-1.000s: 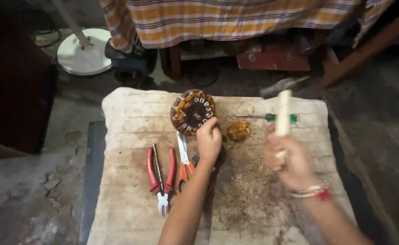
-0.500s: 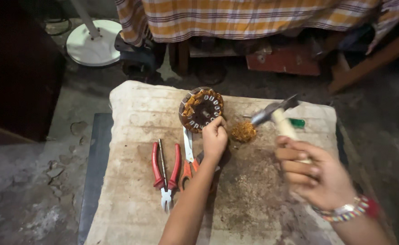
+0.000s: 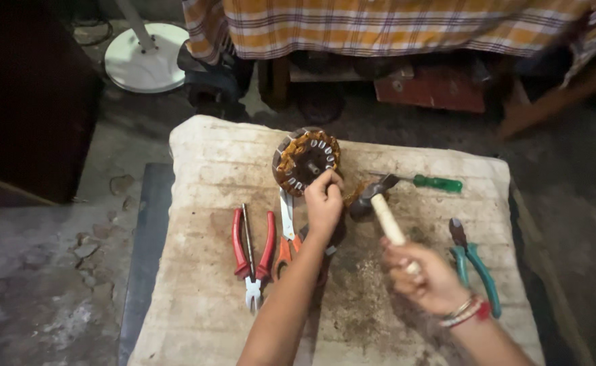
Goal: The person disassembles a fan motor stator by hand, using a hammer and pliers to remove copper wiring and debris from the internal core on a cloth-covered work surface.
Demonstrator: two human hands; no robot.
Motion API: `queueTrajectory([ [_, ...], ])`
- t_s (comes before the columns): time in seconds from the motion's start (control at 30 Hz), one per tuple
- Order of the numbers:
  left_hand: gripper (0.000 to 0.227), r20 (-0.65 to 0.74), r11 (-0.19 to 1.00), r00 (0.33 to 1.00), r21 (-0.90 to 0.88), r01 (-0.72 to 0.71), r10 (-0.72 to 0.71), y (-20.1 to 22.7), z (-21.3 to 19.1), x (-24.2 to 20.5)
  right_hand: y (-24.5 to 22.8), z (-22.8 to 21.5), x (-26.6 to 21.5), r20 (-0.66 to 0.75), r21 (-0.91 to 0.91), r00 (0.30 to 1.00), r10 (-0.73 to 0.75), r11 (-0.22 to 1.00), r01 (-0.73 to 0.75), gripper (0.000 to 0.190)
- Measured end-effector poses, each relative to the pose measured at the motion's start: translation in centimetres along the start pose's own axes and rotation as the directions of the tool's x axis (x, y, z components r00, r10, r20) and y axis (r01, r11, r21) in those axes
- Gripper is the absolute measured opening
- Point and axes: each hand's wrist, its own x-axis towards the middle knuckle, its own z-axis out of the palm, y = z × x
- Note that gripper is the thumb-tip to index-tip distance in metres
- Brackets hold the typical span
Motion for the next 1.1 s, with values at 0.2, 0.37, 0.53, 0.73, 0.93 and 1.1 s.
queueTrajectory([
  [0.2, 0.009, -0.002, 0.998, 1.0, -0.068, -0.012, 0.012, 0.5, 0.3, 0.3, -5.1, 4.8, -4.8, 0.032, 0.459, 0.992, -0.123, 0.884, 0.095, 0.01],
  [0.37, 0.005, 0.03, 0.999, 0.999, -0.022, 0.028, -0.028, 0.6, 0.2, 0.0, -8.2, 8.4, -9.6, 0.165, 0.133, 0.831, -0.532, 0.847, 0.515, 0.004],
  [0.53, 0.006, 0.038, 0.993, 0.999, -0.109, 0.043, -0.04, 0.4, 0.4, 0.1, -4.2, 5.0, -2.0, 0.072, -0.449, 0.546, -0.834, 0.462, 0.765, 0.017],
  [0.73, 0.003, 0.038, 0.997, 0.999, -0.081, -0.016, 0.019, 0.3, 0.2, 0.0, 2.1, -0.7, 1.9, -0.355, -0.447, 0.9, -0.255, 0.891, 0.077, 0.02],
  [0.93, 0.014, 0.011, 0.997, 0.999, -0.063, 0.045, -0.045, 1.2, 0.5, 0.0, -2.2, -1.7, 0.5, -0.161, -0.02, 0.979, -0.127, 0.992, 0.126, 0.017],
  [1.1, 0.015, 0.027, 0.996, 0.999, -0.08, -0.026, 0.028, 2.5, 0.0, 0.2, -6.6, 2.0, -2.8, -0.094, 0.371, 0.971, -0.221, 0.897, 0.24, 0.013],
])
